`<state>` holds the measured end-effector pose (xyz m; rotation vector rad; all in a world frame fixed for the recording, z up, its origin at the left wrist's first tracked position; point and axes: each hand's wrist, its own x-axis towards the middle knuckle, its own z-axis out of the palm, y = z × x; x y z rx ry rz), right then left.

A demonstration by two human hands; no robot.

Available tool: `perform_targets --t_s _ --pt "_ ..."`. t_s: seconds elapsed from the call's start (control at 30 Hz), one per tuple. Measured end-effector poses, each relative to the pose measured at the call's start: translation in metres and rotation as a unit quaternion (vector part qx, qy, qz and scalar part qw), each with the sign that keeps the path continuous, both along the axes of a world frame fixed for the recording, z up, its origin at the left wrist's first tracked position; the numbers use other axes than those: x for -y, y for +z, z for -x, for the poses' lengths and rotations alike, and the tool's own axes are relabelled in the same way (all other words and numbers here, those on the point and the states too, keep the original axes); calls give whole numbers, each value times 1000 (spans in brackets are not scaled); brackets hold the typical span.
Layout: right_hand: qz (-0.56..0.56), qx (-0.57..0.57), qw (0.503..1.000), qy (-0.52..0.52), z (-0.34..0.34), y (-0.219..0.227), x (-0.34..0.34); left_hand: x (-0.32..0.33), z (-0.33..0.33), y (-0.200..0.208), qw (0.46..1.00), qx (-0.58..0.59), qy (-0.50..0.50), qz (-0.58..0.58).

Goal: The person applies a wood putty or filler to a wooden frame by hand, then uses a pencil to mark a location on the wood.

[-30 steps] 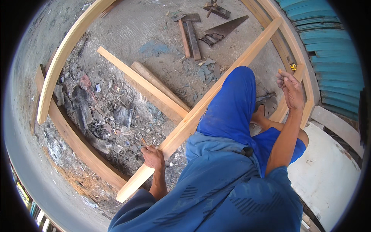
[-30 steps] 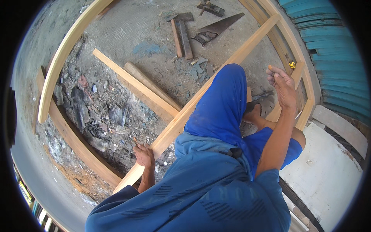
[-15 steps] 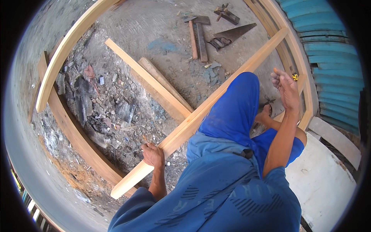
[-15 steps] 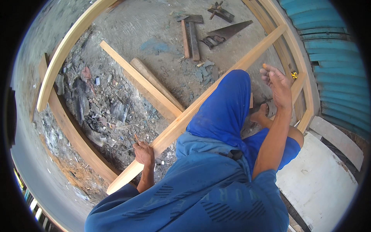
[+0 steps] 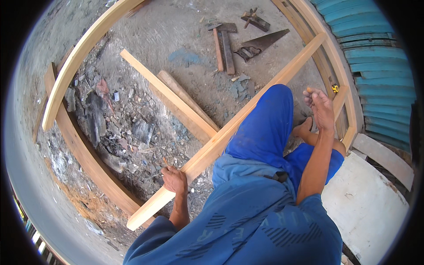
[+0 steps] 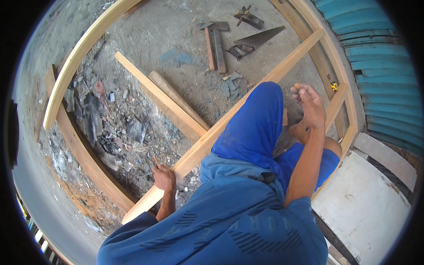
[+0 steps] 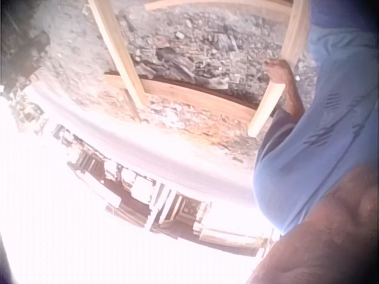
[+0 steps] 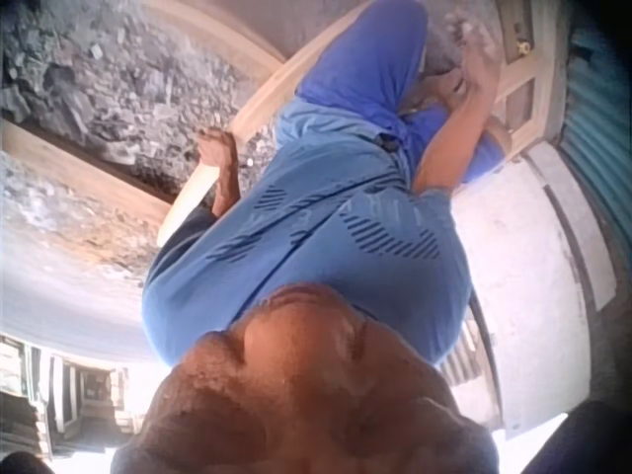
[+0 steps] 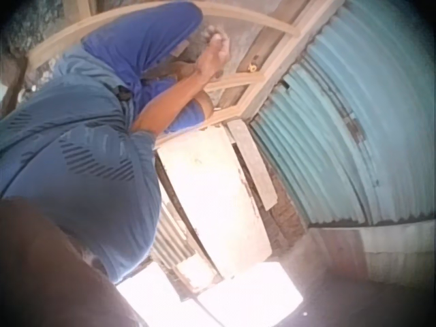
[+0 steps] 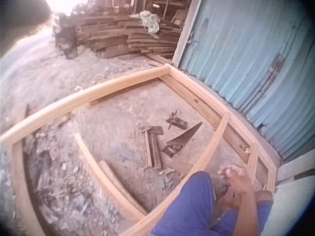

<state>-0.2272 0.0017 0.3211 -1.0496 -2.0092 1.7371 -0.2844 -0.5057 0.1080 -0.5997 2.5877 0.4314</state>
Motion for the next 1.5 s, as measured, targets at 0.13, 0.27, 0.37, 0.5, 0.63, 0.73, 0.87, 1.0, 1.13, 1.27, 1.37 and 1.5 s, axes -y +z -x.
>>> perform_targets --t_s 0.13,0.27,0.37,0.5,0.63,0.73,0.87,1.0,1.13,1.27,1.37,1.5 --pt "-95 42 994 19 3 -8 9 -1 -1 1 1000 -7 4 -3" --pt "-167 128 950 229 64 -6 91 4 -1 6 999 -29 4 -13" --pt "-154 135 890 408 102 -44 157 2 -2 3 999 -50 -10 -18" --pt "-158 154 780 585 131 -110 248 0 -6 -3 997 -70 1 -29" --pt "-142 174 713 664 135 -141 305 5 -12 -8 989 -146 3 -29" --pt "-161 201 672 694 140 -147 321 6 -10 -6 983 -178 6 -35" --pt "-225 185 644 707 139 -162 337 5 -14 -3 973 -222 10 -53" --pt "-255 169 648 698 145 -174 347 8 -13 -1 973 -227 -1 -51" --pt "-254 179 642 701 157 -186 348 5 -14 -5 964 -260 -2 -59" --pt "-262 199 621 711 159 -196 353 5 -14 -4 968 -245 -3 -56" --pt "-247 212 612 721 157 -197 358 6 -14 -7 968 -245 -2 -61" --pt "-233 183 619 727 149 -206 361 5 -15 -10 967 -249 -4 -55"
